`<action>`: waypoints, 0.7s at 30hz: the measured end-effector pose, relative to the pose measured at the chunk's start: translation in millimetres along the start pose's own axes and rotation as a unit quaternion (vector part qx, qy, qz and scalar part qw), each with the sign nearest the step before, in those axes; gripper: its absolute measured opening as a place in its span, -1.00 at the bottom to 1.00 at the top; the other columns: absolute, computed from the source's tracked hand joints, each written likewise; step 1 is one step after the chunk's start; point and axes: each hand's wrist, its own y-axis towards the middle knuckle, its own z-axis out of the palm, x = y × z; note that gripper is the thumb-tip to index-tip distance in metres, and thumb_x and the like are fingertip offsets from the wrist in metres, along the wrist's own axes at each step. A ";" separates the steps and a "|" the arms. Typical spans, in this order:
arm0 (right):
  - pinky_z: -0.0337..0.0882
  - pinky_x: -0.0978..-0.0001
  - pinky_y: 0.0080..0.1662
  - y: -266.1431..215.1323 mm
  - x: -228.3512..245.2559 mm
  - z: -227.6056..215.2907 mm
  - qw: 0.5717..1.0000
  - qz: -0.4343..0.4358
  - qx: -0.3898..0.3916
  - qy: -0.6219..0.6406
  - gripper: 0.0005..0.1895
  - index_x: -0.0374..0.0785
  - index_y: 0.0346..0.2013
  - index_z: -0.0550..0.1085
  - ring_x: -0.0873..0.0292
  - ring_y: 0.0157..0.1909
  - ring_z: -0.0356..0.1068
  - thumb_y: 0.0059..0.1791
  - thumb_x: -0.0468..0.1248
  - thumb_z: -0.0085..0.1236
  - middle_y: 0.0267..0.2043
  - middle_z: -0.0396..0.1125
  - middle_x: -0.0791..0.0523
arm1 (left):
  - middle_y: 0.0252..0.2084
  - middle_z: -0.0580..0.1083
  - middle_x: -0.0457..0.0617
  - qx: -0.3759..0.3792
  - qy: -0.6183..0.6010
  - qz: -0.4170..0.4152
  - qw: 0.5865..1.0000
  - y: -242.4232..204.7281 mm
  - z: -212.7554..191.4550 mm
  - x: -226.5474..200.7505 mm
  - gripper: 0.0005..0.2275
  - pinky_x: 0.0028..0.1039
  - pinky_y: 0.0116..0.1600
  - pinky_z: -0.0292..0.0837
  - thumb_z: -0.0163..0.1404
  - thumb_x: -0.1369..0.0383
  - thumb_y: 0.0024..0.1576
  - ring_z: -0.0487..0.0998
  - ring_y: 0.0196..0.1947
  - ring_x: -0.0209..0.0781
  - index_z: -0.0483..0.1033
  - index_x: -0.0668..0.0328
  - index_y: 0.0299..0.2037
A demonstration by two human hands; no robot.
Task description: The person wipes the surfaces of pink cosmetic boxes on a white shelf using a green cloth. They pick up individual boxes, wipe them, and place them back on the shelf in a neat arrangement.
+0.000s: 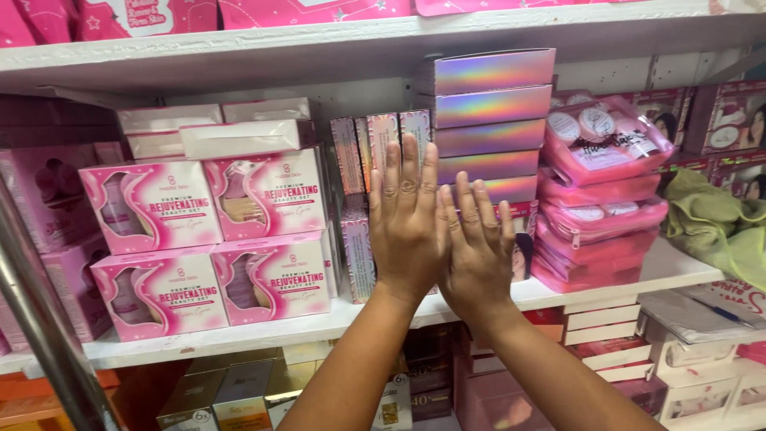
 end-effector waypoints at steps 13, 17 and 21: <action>-0.25 -0.15 0.50 3.4 -97.3 -82.3 0.997 0.054 -0.021 -0.050 -0.39 -0.28 0.51 0.19 -0.11 0.63 -0.17 0.17 -0.17 -0.03 0.60 -0.08 -0.12 | 0.56 0.08 0.13 0.011 -0.031 0.028 0.999 6.5 53.0 -86.7 -0.56 -0.01 0.60 -0.43 -0.20 0.30 0.36 -0.03 0.60 0.03 0.25 0.18 0.46; -0.25 -0.16 0.51 -3.4 -136.3 -102.5 0.997 0.062 -0.022 -0.050 -0.39 -0.29 0.52 0.18 -0.12 0.64 -0.18 0.18 -0.17 -0.05 0.61 -0.09 -0.13 | 0.56 0.08 0.15 0.010 -0.029 0.025 0.999 12.0 69.7 -119.6 -0.55 -0.04 0.62 -0.39 -0.22 0.34 0.36 -0.04 0.61 0.05 0.25 0.22 0.47; -0.24 -0.15 0.51 -11.2 -181.9 -121.2 0.996 0.058 -0.019 -0.063 -0.39 -0.31 0.52 0.17 -0.12 0.64 -0.16 0.19 -0.17 -0.08 0.61 -0.09 -0.13 | 0.58 0.05 0.21 -0.007 -0.123 0.018 0.992 15.3 94.6 -165.5 -0.54 -0.08 0.67 -0.24 -0.22 0.40 0.37 -0.05 0.64 0.09 0.18 0.23 0.49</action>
